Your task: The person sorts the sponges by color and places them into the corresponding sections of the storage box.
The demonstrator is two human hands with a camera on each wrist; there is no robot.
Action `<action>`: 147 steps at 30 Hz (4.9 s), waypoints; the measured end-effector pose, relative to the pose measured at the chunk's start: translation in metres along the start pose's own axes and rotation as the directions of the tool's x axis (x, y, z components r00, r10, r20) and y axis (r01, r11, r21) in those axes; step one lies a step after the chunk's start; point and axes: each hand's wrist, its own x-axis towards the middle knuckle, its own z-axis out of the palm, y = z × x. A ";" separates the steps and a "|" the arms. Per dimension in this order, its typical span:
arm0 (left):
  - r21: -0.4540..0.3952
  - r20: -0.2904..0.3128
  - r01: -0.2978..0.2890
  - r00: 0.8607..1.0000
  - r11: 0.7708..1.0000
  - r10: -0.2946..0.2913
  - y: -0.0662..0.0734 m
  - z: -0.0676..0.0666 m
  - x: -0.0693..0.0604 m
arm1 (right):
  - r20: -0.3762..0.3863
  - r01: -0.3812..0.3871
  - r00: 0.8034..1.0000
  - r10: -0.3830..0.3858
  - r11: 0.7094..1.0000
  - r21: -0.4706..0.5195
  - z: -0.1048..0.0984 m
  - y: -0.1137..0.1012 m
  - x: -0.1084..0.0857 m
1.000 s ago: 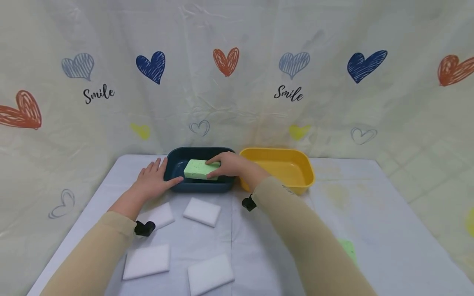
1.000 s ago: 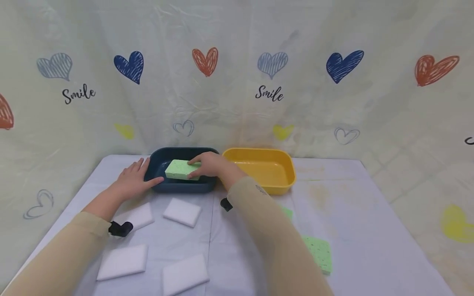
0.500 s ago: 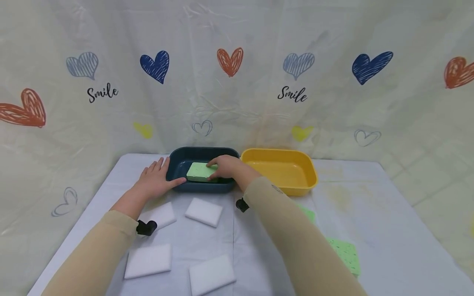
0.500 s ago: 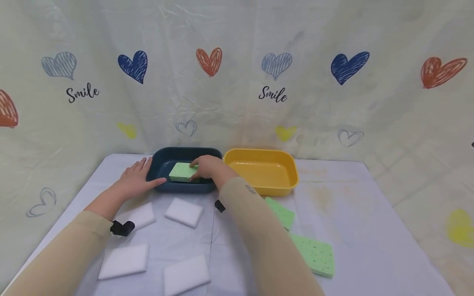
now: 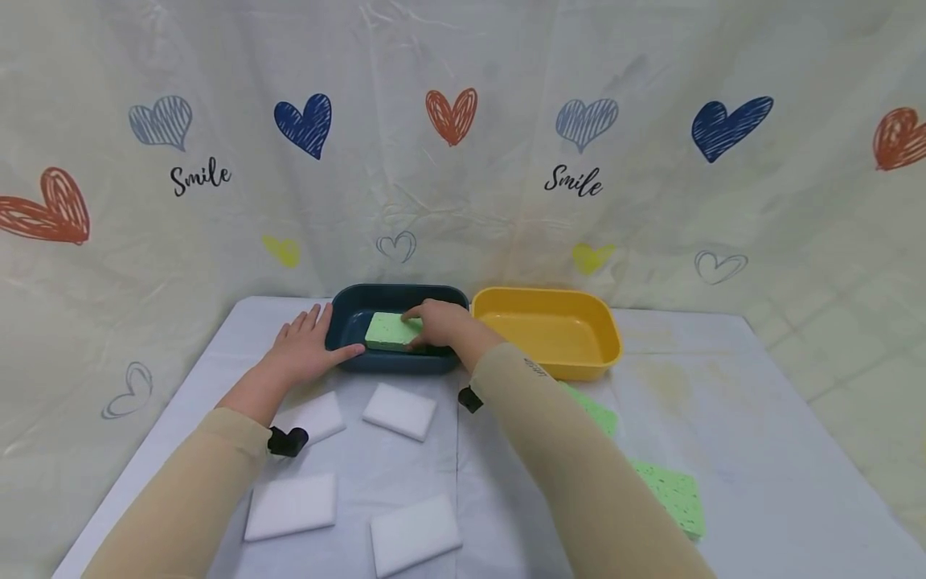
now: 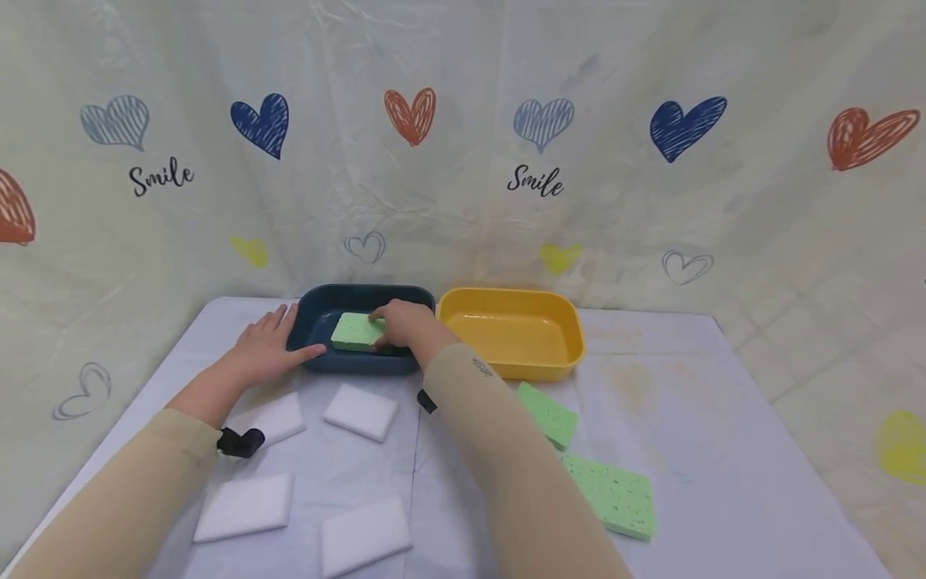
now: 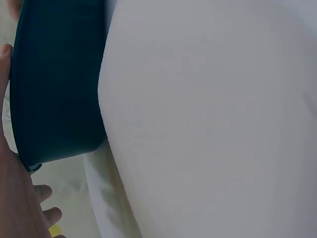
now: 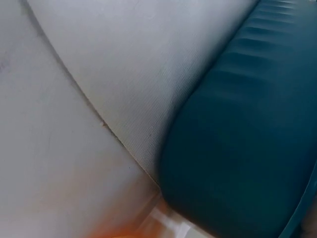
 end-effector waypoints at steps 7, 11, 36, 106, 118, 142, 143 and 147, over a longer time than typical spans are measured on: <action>-0.001 0.008 -0.003 1.000 1.000 0.003 0.002 -0.003 -0.002 | -0.058 0.026 0.998 -0.025 0.999 0.028 -0.005 -0.001 -0.004; 0.003 0.008 -0.003 1.000 1.000 0.003 0.003 -0.003 -0.002 | -0.091 0.033 0.995 -0.028 0.998 0.055 -0.009 -0.002 -0.009; 0.004 0.015 -0.028 0.999 1.000 0.028 0.002 -0.004 -0.002 | -0.222 0.110 0.973 -0.056 0.965 0.238 -0.033 0.040 -0.114; -0.011 0.031 -0.034 0.999 0.999 0.035 0.002 -0.004 -0.003 | 0.037 -0.194 0.980 0.193 0.981 0.018 0.042 0.166 -0.253; -0.011 0.032 -0.038 0.999 0.999 0.038 0.001 -0.002 -0.002 | 0.035 -0.225 0.974 0.225 0.974 -0.002 0.040 0.164 -0.259; -0.015 0.028 -0.035 0.999 0.999 0.036 0.001 -0.003 -0.003 | -0.157 -0.067 0.985 0.073 0.997 0.042 0.019 0.162 -0.278; -0.016 0.029 -0.036 0.999 0.999 0.036 0.001 -0.003 -0.003 | -0.164 -0.063 0.984 0.069 0.997 0.044 0.018 0.161 -0.279; -0.017 0.036 -0.037 0.999 0.999 0.037 0.002 -0.005 -0.004 | -0.188 -0.035 0.981 0.043 0.998 0.044 0.010 0.158 -0.279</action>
